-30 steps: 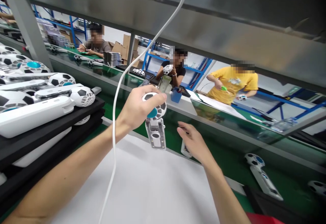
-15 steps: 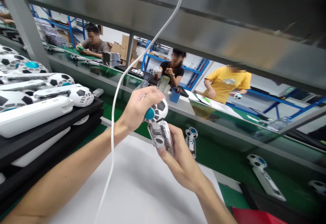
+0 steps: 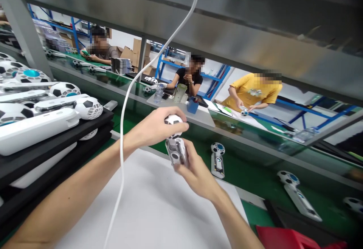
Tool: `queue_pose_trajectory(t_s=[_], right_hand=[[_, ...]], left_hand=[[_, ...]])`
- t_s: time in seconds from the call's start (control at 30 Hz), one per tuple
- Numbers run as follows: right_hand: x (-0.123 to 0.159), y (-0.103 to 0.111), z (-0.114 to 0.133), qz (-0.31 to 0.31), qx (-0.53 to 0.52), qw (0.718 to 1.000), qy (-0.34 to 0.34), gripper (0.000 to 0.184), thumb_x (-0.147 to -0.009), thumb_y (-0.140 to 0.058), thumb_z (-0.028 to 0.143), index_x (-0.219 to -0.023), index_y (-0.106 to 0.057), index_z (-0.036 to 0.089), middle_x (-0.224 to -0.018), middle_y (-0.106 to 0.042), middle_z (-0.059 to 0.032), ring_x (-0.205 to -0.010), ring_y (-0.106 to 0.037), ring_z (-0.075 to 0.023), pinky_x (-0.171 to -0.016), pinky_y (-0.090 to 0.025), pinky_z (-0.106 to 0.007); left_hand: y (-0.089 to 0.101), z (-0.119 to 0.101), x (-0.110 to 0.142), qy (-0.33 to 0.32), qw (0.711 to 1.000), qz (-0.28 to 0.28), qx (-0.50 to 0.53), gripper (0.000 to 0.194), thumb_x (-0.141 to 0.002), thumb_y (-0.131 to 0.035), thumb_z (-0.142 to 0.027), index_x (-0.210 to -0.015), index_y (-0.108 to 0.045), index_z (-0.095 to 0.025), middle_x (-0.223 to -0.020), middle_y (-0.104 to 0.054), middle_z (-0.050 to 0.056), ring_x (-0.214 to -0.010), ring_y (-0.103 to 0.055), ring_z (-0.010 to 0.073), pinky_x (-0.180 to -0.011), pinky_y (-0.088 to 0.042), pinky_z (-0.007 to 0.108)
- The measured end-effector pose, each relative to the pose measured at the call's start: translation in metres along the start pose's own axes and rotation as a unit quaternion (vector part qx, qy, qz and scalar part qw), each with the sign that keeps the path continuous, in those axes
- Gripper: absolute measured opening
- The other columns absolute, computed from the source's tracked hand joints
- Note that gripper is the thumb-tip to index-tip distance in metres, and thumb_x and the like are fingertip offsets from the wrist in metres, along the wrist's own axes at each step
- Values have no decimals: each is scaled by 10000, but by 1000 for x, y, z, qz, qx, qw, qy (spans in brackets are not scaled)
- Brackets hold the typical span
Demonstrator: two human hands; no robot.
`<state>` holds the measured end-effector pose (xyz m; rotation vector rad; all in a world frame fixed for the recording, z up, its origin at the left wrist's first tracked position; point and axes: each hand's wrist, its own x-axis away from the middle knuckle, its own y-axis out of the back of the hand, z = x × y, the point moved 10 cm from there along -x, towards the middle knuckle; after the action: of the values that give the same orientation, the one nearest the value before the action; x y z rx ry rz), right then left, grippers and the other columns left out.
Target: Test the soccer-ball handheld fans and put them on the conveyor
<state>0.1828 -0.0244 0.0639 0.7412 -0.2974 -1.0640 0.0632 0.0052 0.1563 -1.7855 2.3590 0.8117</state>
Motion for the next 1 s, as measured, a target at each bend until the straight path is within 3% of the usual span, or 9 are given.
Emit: queue_pose_trajectory(t_s=[0.1,0.17,0.3,0.47,0.57,0.7,0.87,1.0], right_hand=[[0,-16,1,40,-172,984,-14,478,-850,-521,172,-1296,-366,246,-1030,-585,-33,-824,-579,-174,-718,-479,-327],[2,-21,5,48,-212,976,-9,483,-853,-527,180,-1301,-353,231,-1065,-577,-52,-847,-587,-180,-723,-490,-337],[5,-13,8,12,-115,993,21,495,-878,-517,182,-1337,-341,242,-998,-556,-27,-807,-534,-168,-723,-461,-332],[6,-5,9,-2,31,999,26,571,-904,-466,182,-1406,-215,284,-849,-521,20,-615,-421,-131,-603,-363,-271],[9,-10,17,4,105,994,33,610,-879,-458,169,-1413,-180,266,-842,-527,11,-580,-422,-134,-574,-334,-258],[15,-23,32,6,128,990,57,619,-856,-431,165,-1410,-158,206,-864,-537,-26,-550,-418,-141,-540,-312,-254],[19,-28,40,-10,130,990,58,662,-853,-421,166,-1437,-110,198,-848,-541,-36,-556,-434,-154,-531,-327,-256],[19,-31,41,22,108,992,59,749,-874,-441,174,-1491,-19,218,-927,-549,-61,-645,-494,-169,-582,-392,-269]], left_hand=[[-3,-2,-1,-32,999,9,-26,243,-776,-701,-344,-981,-671,-217,-877,-636,-14,-719,-558,141,-617,-432,240],[-3,-6,-1,-59,998,-2,-11,185,-793,-672,-301,-953,-675,-207,-893,-646,-7,-730,-566,141,-646,-440,242],[-2,-13,0,-83,995,-5,61,144,-878,-542,-249,-867,-671,-185,-828,-646,0,-698,-550,130,-635,-422,232],[-3,-20,2,-103,990,12,92,318,-958,-482,-401,-886,-699,-180,-826,-641,17,-705,-552,135,-620,-421,235],[3,-18,5,-98,989,-45,97,412,-946,-506,-465,-743,-707,-168,-687,-626,18,-616,-543,136,-563,-414,253],[12,-17,13,-102,976,-132,138,569,-941,-496,-529,-542,-673,-165,-631,-676,60,-629,-627,174,-590,-464,291],[15,-16,15,-84,976,-149,137,570,-888,-564,-595,-515,-675,-180,-613,-692,58,-613,-644,184,-560,-466,295],[20,-18,15,-87,978,-158,105,520,-862,-626,-570,-529,-691,-176,-569,-670,37,-520,-569,139,-517,-409,283]])
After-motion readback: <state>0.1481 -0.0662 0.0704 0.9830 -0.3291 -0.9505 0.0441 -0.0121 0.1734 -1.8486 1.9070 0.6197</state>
